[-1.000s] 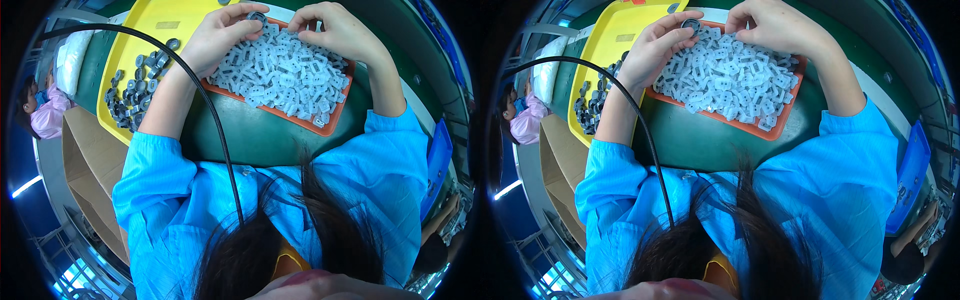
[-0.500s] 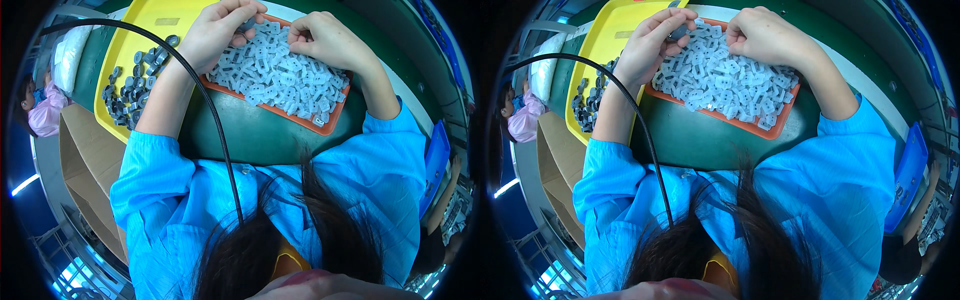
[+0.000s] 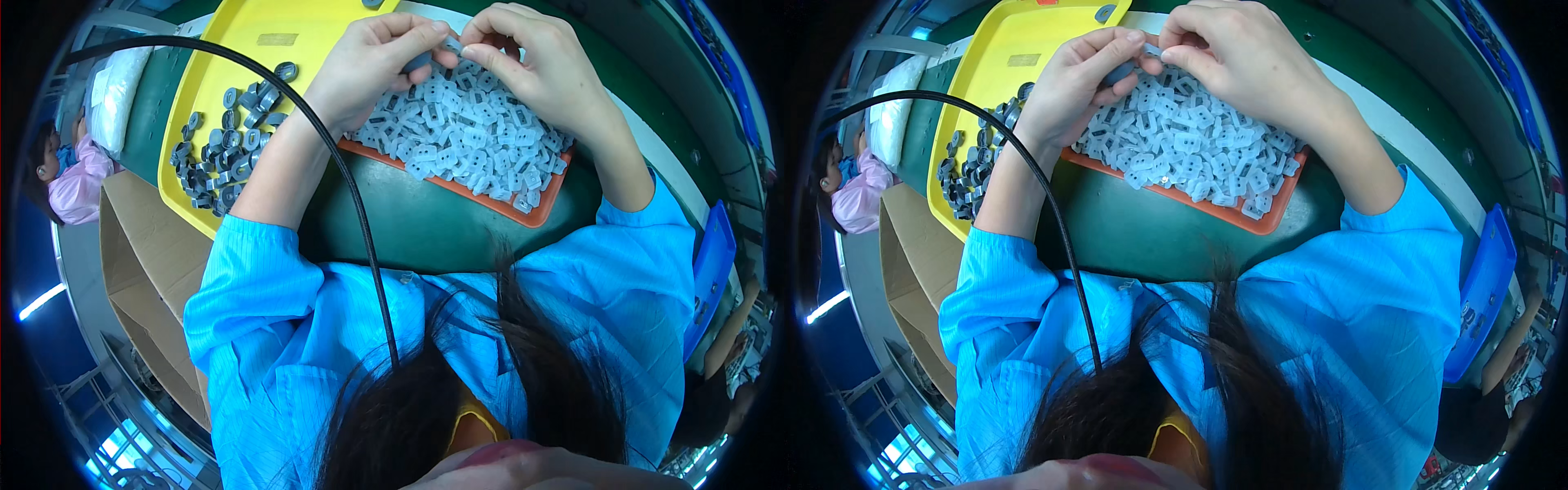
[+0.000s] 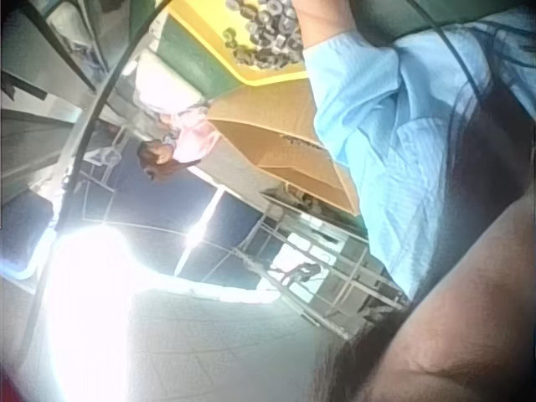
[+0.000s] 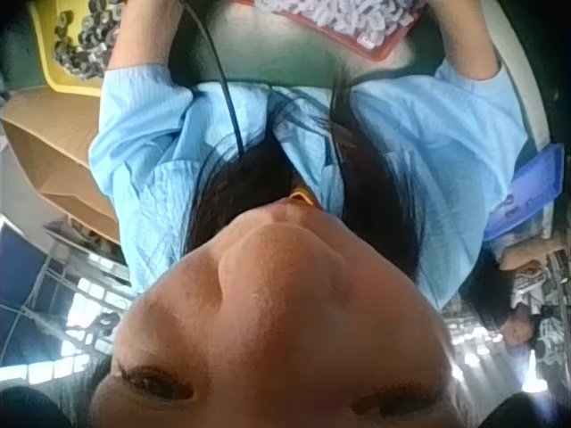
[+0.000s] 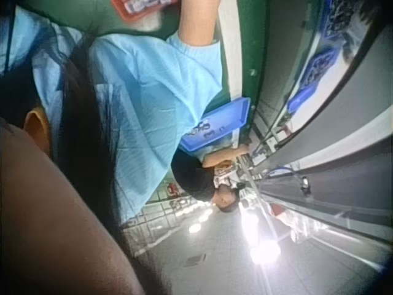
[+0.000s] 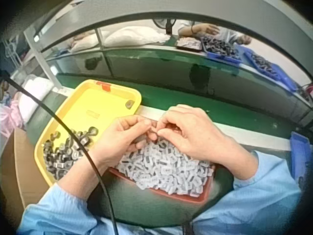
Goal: The person assembles small grey plastic circular components into white plastic bases by hand.
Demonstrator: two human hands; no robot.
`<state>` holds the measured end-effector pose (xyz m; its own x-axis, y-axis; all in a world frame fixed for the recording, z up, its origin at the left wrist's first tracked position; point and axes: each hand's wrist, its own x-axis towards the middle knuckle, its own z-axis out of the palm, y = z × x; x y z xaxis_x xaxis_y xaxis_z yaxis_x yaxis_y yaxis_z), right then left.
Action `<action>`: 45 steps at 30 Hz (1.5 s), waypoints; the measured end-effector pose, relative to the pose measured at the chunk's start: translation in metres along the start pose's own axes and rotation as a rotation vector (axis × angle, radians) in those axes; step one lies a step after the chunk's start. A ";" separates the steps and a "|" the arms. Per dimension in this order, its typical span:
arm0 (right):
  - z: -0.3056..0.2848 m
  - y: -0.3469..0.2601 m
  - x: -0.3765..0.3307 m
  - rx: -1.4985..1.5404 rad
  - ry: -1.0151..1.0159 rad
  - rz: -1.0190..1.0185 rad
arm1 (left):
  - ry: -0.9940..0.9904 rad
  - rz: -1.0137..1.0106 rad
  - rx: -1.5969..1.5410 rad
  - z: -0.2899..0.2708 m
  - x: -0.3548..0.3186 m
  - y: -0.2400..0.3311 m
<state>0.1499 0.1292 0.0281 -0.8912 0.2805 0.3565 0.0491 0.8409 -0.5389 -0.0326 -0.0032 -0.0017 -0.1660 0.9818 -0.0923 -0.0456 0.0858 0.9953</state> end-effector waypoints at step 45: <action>0.021 0.001 0.003 0.226 0.257 0.092 | 0.157 0.290 0.344 0.027 -0.005 -0.004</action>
<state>0.1382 0.1212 0.0130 -0.7437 0.4815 0.4638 -0.0034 0.6910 -0.7229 -0.0049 -0.0035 -0.0045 -0.2716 0.9384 0.2137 0.3487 -0.1110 0.9306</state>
